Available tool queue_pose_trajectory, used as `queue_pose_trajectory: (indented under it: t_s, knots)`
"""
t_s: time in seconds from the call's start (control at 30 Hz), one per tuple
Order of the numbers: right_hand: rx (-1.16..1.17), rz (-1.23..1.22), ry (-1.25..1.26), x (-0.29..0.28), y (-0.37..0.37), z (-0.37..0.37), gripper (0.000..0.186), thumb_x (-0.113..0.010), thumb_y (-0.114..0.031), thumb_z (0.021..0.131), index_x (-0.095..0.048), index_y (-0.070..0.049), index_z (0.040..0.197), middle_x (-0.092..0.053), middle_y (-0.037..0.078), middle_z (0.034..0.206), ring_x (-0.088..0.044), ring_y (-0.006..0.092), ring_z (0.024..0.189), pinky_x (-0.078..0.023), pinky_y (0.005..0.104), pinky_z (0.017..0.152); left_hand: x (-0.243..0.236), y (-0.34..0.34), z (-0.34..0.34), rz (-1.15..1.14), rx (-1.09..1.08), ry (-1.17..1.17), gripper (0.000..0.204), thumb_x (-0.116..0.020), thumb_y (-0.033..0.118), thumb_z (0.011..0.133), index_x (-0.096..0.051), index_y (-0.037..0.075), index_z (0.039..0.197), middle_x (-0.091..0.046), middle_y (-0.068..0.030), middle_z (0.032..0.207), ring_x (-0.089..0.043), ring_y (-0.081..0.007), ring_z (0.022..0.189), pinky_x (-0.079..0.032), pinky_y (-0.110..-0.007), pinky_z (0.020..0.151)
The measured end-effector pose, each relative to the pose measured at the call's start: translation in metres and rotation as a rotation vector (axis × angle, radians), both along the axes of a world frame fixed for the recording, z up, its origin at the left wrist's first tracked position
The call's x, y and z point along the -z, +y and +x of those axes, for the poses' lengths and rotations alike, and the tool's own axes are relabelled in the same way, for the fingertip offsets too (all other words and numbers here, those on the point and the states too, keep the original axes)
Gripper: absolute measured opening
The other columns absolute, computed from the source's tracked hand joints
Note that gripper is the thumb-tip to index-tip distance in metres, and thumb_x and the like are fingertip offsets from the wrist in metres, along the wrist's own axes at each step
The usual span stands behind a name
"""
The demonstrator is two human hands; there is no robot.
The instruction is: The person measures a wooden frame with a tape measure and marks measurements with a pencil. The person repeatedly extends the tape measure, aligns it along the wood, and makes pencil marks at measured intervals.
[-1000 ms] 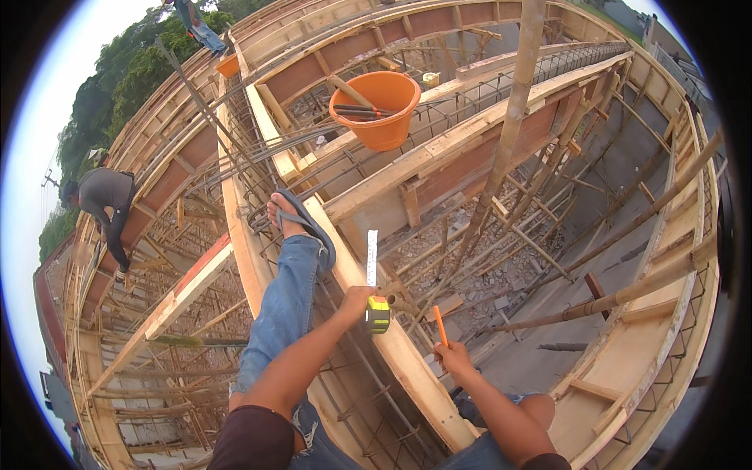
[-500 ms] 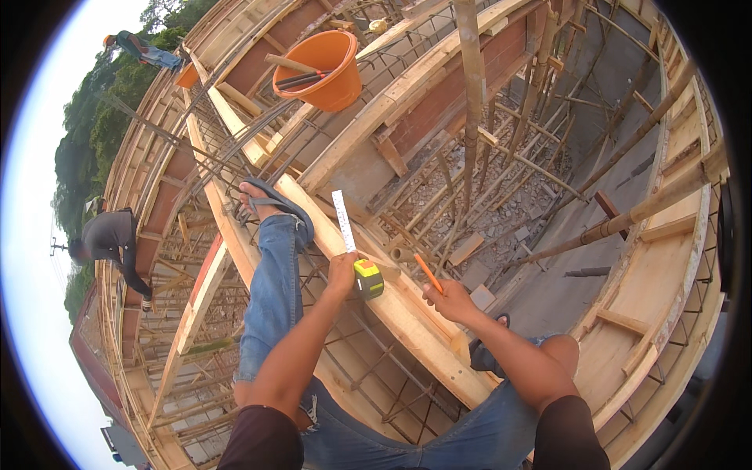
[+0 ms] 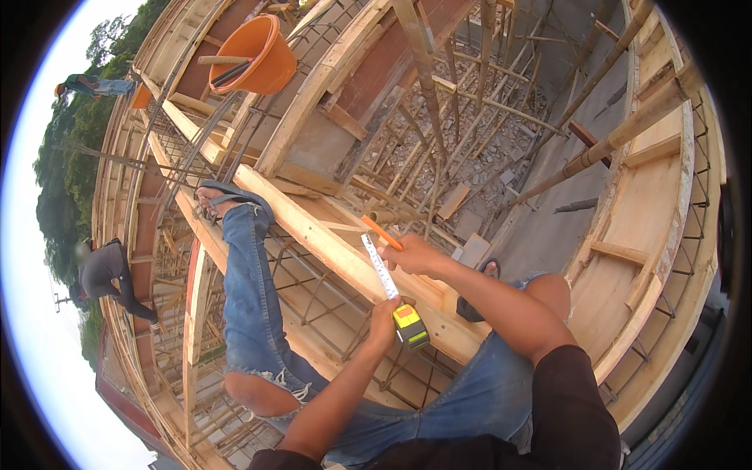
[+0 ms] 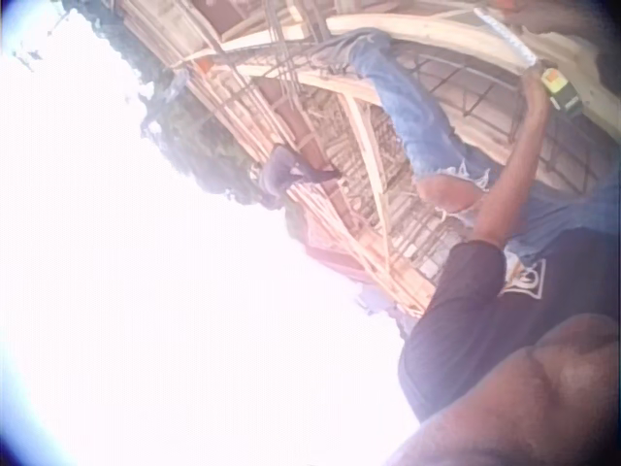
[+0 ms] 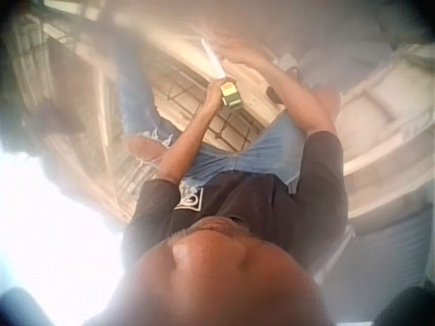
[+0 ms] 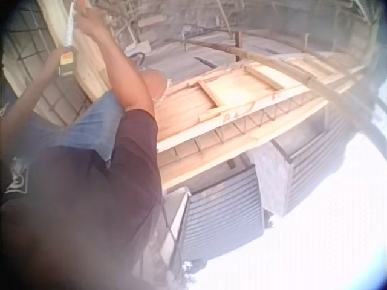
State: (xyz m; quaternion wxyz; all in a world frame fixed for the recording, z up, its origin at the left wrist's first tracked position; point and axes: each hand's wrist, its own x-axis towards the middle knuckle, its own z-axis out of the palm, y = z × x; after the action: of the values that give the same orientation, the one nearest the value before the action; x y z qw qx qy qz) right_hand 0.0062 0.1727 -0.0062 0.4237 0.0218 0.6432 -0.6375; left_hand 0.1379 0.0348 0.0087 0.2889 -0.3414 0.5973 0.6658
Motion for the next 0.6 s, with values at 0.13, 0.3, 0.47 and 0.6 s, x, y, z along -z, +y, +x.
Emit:
queue_pose_trajectory:
  t_s: [0.13, 0.3, 0.47, 0.6]
  knots:
    - [-0.003, -0.073, 0.176, 0.022, 0.003, 0.006, 0.032, -0.069, -0.031, 0.084, -0.072, 0.001, 0.089, -0.069, 0.009, 0.078, -0.063, 0.0161, 0.073, -0.049, 0.0317, 0.07, -0.009, 0.025, 0.001, -0.061, -0.016, 0.023, 0.038, -0.042, 0.028, 0.095, -0.061, -0.005, 0.102, -0.063, -0.0121, 0.083, -0.063, -0.0207, 0.074, -0.052, -0.034, 0.069]
    - [-0.021, -0.055, 0.17, 0.017, 0.0, 0.0, 0.03, -0.071, -0.028, 0.082, -0.072, 0.001, 0.091, -0.07, 0.01, 0.081, -0.065, 0.0169, 0.076, -0.049, 0.032, 0.072, -0.016, 0.026, 0.0, -0.088, 0.024, 0.081, 0.038, -0.042, 0.027, 0.096, -0.061, -0.005, 0.105, -0.064, -0.0132, 0.086, -0.065, -0.0222, 0.077, -0.053, -0.035, 0.07]
    - [0.059, -0.14, 0.133, 0.012, -0.001, 0.002, 0.035, -0.067, -0.035, 0.087, -0.07, -0.002, 0.08, -0.067, 0.006, 0.073, -0.058, 0.0128, 0.066, -0.046, 0.0293, 0.063, -0.025, 0.028, -0.013, -0.002, -0.069, 0.095, 0.037, -0.043, 0.026, 0.098, -0.055, -0.005, 0.113, -0.064, -0.0157, 0.091, -0.067, -0.0271, 0.081, -0.055, -0.038, 0.074]
    - [0.061, -0.144, 0.043, 0.015, 0.0, -0.003, 0.042, -0.061, -0.043, 0.091, -0.067, -0.005, 0.074, -0.062, 0.002, 0.066, -0.052, 0.0102, 0.061, -0.041, 0.0263, 0.055, -0.033, 0.027, -0.035, -0.012, -0.172, 0.173, 0.034, -0.045, 0.023, 0.099, -0.052, -0.005, 0.118, -0.064, -0.0161, 0.094, -0.067, -0.0274, 0.082, -0.055, -0.038, 0.075]
